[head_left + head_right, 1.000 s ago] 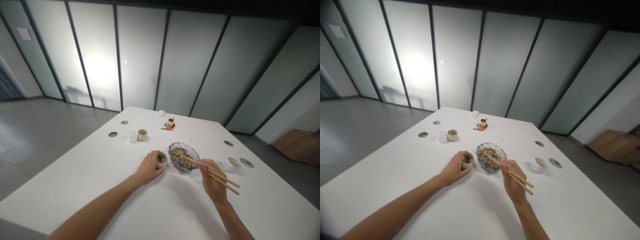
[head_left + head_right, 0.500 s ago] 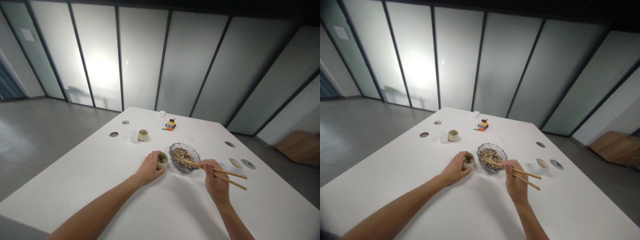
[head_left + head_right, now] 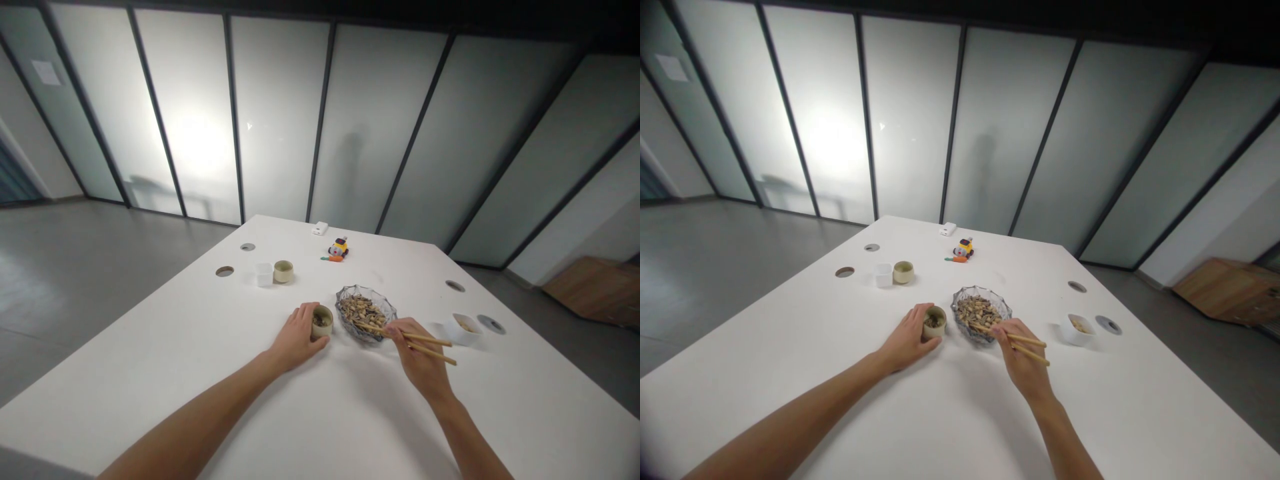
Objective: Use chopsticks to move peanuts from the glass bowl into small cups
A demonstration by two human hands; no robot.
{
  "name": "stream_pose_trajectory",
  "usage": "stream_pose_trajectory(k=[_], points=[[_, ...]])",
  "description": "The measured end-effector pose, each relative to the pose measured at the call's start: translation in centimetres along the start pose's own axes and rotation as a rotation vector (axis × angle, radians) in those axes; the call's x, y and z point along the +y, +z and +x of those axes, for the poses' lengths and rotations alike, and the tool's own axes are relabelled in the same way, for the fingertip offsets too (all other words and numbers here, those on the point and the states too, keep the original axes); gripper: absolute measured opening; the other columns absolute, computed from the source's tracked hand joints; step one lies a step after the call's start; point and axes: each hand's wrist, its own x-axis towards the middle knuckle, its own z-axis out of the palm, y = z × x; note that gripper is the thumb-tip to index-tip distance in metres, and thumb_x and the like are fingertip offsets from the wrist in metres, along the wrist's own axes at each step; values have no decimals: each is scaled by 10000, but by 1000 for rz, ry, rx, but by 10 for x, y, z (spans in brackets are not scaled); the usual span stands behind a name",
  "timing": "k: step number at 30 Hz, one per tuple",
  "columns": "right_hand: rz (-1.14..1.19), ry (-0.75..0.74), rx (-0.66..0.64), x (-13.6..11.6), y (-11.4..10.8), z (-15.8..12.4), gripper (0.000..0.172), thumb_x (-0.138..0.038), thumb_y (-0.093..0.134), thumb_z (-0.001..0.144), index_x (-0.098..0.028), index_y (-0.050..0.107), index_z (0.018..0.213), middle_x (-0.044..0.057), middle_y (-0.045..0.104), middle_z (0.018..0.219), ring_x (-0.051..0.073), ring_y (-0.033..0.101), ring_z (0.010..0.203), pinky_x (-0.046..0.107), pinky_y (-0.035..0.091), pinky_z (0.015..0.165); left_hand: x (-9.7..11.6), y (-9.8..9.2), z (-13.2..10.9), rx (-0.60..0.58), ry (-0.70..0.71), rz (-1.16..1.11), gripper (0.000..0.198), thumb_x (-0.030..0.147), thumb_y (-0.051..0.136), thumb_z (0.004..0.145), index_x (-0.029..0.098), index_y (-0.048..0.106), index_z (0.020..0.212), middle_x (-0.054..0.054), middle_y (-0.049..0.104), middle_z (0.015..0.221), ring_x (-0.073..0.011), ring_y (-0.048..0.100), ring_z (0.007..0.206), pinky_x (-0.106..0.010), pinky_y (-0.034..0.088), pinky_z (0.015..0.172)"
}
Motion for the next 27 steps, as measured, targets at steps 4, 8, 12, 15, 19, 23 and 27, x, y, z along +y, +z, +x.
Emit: stream_pose_trajectory(k=[4,8,12,15,19,23,27], points=[[-19,-13,72,1,-3,2,386,-511,550,1030,-248,756,838,52,734,827,220,701,782,360,579,743,-2,1,-1,-3,4,2,644,345,713,849,218,458,1427,-150,557,1408,-339,552,1298,-517,450,1128],[-25,9,127,1,-4,5,402,-525,552,1024,-243,759,826,54,734,823,218,701,775,358,578,736,-4,2,-1,2,11,-10,642,345,719,848,229,463,1425,-145,560,1406,-335,559,1285,-520,454,1122],[2,79,255,-3,-3,3,428,-538,547,1022,-223,754,818,61,730,830,221,698,788,356,575,731,-4,2,0,3,10,-9,662,326,718,840,211,451,1435,-149,557,1410,-334,551,1288,-524,444,1134],[106,87,299,-13,3,-1,405,-508,552,1027,-218,764,840,60,735,861,218,704,813,351,579,739,-3,2,0,-1,2,-5,659,322,715,838,204,452,1431,-150,559,1404,-335,552,1281,-523,442,1137],[228,40,161,-28,13,-6,342,-486,599,1009,-235,782,865,62,757,892,229,718,857,362,588,777,-3,3,0,4,16,-5,641,309,715,832,212,467,1415,-138,568,1384,-326,564,1261,-510,454,1125],[147,67,206,-27,13,-4,361,-514,592,1006,-234,771,866,60,746,868,219,711,814,346,583,736,-4,2,0,8,17,-3,655,321,713,836,205,460,1428,-144,566,1391,-329,562,1266,-514,456,1124],[46,98,257,-8,8,-2,425,-577,571,998,-224,749,844,61,729,840,218,707,782,340,582,705,-4,2,0,10,18,-1,658,333,716,839,208,461,1432,-148,566,1397,-334,568,1264,-523,465,1115]])
